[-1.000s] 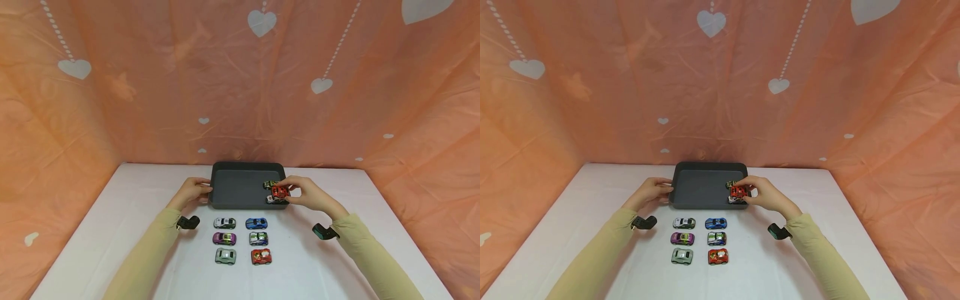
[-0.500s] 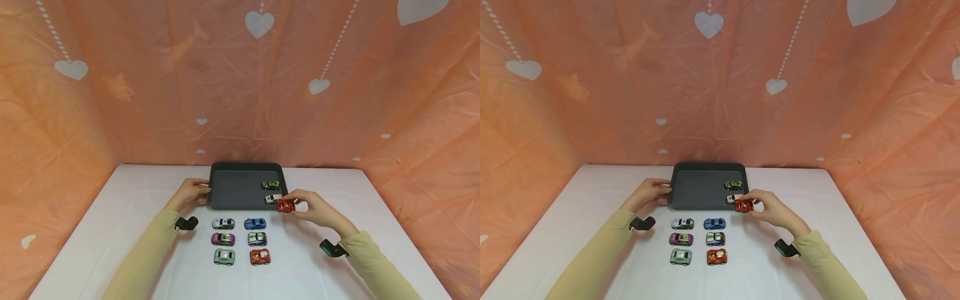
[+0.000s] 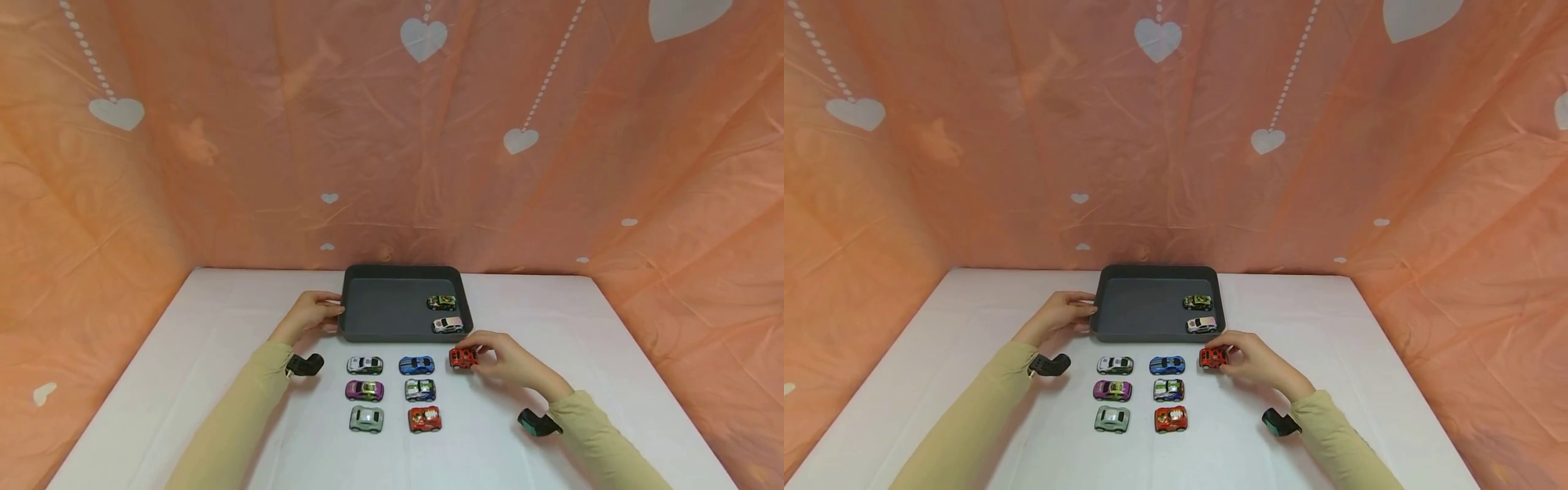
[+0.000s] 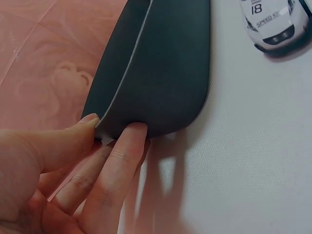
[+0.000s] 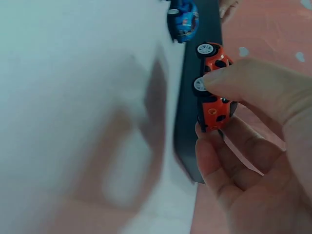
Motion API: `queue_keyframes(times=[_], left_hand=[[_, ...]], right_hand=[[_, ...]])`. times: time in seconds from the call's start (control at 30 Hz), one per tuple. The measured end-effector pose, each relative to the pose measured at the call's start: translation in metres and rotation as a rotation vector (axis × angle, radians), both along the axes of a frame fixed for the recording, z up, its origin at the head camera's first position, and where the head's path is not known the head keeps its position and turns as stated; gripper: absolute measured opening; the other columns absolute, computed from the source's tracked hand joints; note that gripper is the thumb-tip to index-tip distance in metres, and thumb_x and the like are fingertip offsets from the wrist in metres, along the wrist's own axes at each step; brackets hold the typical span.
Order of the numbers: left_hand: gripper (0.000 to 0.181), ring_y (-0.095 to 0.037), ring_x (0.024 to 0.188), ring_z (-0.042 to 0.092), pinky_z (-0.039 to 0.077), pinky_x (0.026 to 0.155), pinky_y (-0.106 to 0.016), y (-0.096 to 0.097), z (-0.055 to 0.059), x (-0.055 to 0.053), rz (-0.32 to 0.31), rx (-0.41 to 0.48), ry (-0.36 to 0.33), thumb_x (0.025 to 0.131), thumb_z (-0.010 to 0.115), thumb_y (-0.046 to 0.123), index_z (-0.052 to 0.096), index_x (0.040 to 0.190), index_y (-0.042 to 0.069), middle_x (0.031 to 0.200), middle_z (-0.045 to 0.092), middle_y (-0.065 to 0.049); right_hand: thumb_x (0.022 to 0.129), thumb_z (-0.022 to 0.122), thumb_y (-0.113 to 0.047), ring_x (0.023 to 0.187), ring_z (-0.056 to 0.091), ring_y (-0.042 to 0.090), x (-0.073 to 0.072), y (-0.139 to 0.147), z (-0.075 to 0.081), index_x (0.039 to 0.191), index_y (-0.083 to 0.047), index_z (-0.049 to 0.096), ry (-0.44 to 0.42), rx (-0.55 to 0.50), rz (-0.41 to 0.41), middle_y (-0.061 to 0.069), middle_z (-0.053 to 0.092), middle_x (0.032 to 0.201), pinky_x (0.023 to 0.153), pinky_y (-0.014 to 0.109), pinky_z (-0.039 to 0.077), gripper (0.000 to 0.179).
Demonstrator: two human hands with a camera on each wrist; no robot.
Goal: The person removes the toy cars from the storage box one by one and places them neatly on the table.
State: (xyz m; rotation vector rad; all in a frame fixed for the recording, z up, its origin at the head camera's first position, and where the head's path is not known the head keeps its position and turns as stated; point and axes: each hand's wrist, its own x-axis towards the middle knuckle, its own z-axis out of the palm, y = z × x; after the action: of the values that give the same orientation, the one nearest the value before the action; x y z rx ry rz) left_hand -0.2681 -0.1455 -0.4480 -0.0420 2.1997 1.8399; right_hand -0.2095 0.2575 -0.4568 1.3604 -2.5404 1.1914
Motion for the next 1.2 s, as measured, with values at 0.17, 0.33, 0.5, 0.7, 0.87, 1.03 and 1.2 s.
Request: queue_keyframes(times=[0.17, 0.33, 0.5, 0.7, 0.87, 1.03, 1.2], left_hand=[[0.042, -0.026, 0.086, 0.067, 0.058, 0.067, -0.032, 0.000, -0.001, 0.001, -0.002, -0.002, 0.001, 0.092, 0.060, -0.001, 0.049, 0.132, -0.011, 0.115, 0.060, -0.031], [0.042, -0.026, 0.086, 0.067, 0.058, 0.067, -0.032, -0.001, 0.000, 0.001, -0.006, -0.005, -0.003, 0.093, 0.060, 0.000, 0.049, 0.132, -0.011, 0.116, 0.060, -0.031], [0.043, -0.026, 0.085, 0.067, 0.058, 0.067, -0.032, -0.001, 0.001, 0.001, -0.012, -0.012, 0.002, 0.092, 0.060, 0.000, 0.048, 0.132, -0.011, 0.116, 0.060, -0.031], [0.043, -0.026, 0.085, 0.067, 0.059, 0.067, -0.033, -0.001, 0.001, 0.001, -0.011, -0.006, 0.000, 0.092, 0.061, 0.000, 0.048, 0.132, -0.012, 0.115, 0.060, -0.031], [0.043, -0.026, 0.085, 0.067, 0.059, 0.068, -0.034, -0.001, 0.002, 0.001, -0.012, -0.013, -0.001, 0.092, 0.060, 0.000, 0.048, 0.132, -0.011, 0.115, 0.060, -0.031], [0.043, -0.025, 0.084, 0.067, 0.059, 0.067, -0.033, 0.000, 0.001, 0.001, -0.013, -0.009, 0.000, 0.092, 0.060, 0.000, 0.048, 0.132, -0.012, 0.114, 0.061, -0.030], [0.042, -0.026, 0.085, 0.067, 0.058, 0.068, -0.032, 0.000, 0.002, 0.001, -0.005, -0.015, 0.004, 0.092, 0.060, -0.001, 0.048, 0.131, -0.012, 0.114, 0.061, -0.031]], right_hand=[[0.070, 0.071, 0.012, 0.092, 0.058, 0.012, 0.000, -0.003, -0.011, 0.110, -0.003, 0.067, -0.028, 0.005, -0.007, 0.003, 0.065, 0.104, 0.076, 0.031, 0.054, 0.043], [0.073, 0.072, 0.009, 0.091, 0.058, 0.012, 0.002, -0.006, -0.013, 0.111, -0.006, 0.067, -0.099, 0.061, -0.055, 0.002, 0.065, 0.105, 0.079, 0.031, 0.054, 0.041], [0.075, 0.073, 0.007, 0.093, 0.057, 0.011, 0.002, -0.008, -0.013, 0.113, -0.008, 0.067, -0.140, 0.106, -0.085, 0.000, 0.065, 0.108, 0.081, 0.031, 0.053, 0.041], [0.077, 0.073, 0.005, 0.093, 0.056, 0.011, 0.002, -0.008, -0.012, 0.113, -0.007, 0.066, -0.165, 0.111, -0.091, 0.001, 0.064, 0.108, 0.082, 0.031, 0.053, 0.039], [0.076, 0.073, 0.006, 0.095, 0.057, 0.013, 0.003, -0.010, -0.012, 0.113, -0.006, 0.066, -0.149, 0.106, -0.084, 0.002, 0.065, 0.109, 0.084, 0.032, 0.053, 0.040], [0.077, 0.074, 0.005, 0.095, 0.058, 0.017, 0.004, -0.011, -0.012, 0.114, -0.004, 0.066, -0.174, 0.117, -0.097, 0.005, 0.065, 0.109, 0.084, 0.035, 0.052, 0.039], [0.076, 0.074, 0.007, 0.095, 0.059, 0.026, 0.007, -0.012, -0.007, 0.116, 0.001, 0.064, -0.181, 0.125, -0.127, 0.011, 0.065, 0.110, 0.086, 0.042, 0.052, 0.041]])
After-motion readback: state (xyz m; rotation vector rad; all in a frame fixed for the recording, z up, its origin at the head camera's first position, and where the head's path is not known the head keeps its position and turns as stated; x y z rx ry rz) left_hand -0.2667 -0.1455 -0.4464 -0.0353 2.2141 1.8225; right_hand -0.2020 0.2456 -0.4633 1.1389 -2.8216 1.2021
